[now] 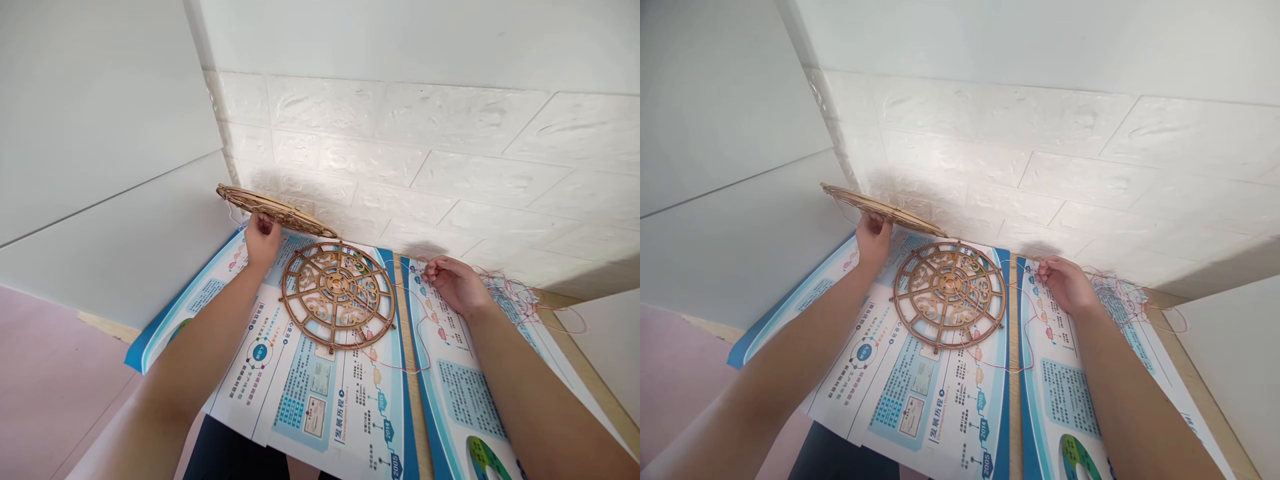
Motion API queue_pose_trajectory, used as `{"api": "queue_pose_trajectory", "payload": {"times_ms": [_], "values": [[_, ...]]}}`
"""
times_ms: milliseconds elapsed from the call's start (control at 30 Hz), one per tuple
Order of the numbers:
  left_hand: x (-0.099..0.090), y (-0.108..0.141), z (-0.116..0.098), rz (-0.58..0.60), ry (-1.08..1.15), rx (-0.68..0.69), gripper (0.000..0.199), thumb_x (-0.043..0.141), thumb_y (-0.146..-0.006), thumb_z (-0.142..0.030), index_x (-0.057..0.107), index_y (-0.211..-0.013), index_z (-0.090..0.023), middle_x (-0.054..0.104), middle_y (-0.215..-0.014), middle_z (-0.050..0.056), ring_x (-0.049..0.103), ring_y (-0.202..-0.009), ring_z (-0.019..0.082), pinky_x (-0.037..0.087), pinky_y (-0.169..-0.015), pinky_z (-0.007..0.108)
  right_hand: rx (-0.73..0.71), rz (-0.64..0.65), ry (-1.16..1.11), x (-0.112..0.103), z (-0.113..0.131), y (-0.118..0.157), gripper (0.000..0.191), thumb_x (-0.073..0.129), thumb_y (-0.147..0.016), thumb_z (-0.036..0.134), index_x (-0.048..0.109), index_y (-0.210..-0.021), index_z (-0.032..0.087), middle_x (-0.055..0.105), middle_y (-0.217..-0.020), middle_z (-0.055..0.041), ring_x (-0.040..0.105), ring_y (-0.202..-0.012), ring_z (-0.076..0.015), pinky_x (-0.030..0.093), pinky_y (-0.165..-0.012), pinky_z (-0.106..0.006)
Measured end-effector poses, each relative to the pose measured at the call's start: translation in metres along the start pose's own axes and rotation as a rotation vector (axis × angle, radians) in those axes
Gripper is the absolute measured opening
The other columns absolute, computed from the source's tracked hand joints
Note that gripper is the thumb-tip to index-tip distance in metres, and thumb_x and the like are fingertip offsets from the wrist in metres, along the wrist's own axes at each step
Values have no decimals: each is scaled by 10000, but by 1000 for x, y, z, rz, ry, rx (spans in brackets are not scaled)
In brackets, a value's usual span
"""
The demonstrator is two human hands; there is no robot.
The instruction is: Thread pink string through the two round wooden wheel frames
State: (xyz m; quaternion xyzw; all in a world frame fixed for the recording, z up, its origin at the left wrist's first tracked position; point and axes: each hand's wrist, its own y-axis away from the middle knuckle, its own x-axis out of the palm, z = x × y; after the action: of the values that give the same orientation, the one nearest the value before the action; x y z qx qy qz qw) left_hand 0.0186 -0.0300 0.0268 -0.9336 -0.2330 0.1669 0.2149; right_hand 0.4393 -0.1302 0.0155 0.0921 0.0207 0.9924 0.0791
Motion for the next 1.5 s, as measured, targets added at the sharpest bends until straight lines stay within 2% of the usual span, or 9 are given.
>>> {"api": "queue_pose_trajectory", "payload": {"times_ms": [167,400,567,767,1000,1200,1300,1400,1500], "values": [[1,3,-1,5,-19,21,279,639,-902,-457,487,-876,-225,579,-795,28,609,-793,195,505,-720,303,-2,-7,17,0,0,0,188,852,-684,365,693,-676,265,579,-702,-40,485,-644,-181,560,-596,-337],[1,3,-4,-3,75,96,297,633,-891,-469,514,-958,-205,631,-912,53,609,-837,186,475,-710,291,34,-12,-24,0,1,1,205,870,-671,356,696,-673,247,576,-700,-32,485,-654,-162,550,-626,-333],[1,5,1,32,70,226,425,616,-925,-429,494,-1244,-176,642,-1183,136,626,-1112,247,511,-925,365,17,-10,-12,0,-1,0,182,846,-698,345,689,-681,255,580,-703,-28,492,-642,-166,546,-632,-356],[6,6,11,166,-29,431,669,583,-923,-319,355,-1526,-142,465,-1534,205,441,-1451,288,342,-1234,458,1,-14,-1,0,-1,0,184,846,-691,350,687,-684,258,586,-698,-30,494,-647,-174,549,-603,-345],[9,2,23,426,-158,368,819,618,-840,-235,338,-1609,-223,135,-1733,121,170,-1588,351,195,-1287,568,-22,6,40,-1,-1,-1,201,844,-712,384,681,-678,273,570,-702,-44,486,-642,-184,555,-598,-355],[13,0,30,488,-236,353,837,663,-837,-250,346,-1610,-208,15,-1742,136,99,-1595,386,176,-1281,594,23,-14,-19,0,-1,0,207,866,-678,356,702,-689,230,568,-715,-27,490,-646,-144,555,-627,-305],[16,0,30,470,-275,370,821,658,-847,-263,355,-1608,-202,48,-1733,150,123,-1584,407,195,-1268,619,35,-17,-29,1,1,0,202,872,-664,348,708,-672,229,564,-708,-30,481,-646,-145,552,-616,-297],[18,0,33,422,-310,371,818,682,-829,-273,397,-1592,-192,233,-1659,182,221,-1548,415,232,-1259,614,21,-13,-25,2,1,1,197,866,-676,348,701,-669,241,562,-701,-32,478,-644,-154,552,-605,-310],[19,-2,39,501,-328,330,897,708,-806,-286,348,-1622,-191,335,-1603,185,302,-1514,406,277,-1254,588,18,-14,-16,2,1,0,195,861,-675,351,700,-674,242,564,-696,-28,478,-638,-155,553,-604,-313]]}}
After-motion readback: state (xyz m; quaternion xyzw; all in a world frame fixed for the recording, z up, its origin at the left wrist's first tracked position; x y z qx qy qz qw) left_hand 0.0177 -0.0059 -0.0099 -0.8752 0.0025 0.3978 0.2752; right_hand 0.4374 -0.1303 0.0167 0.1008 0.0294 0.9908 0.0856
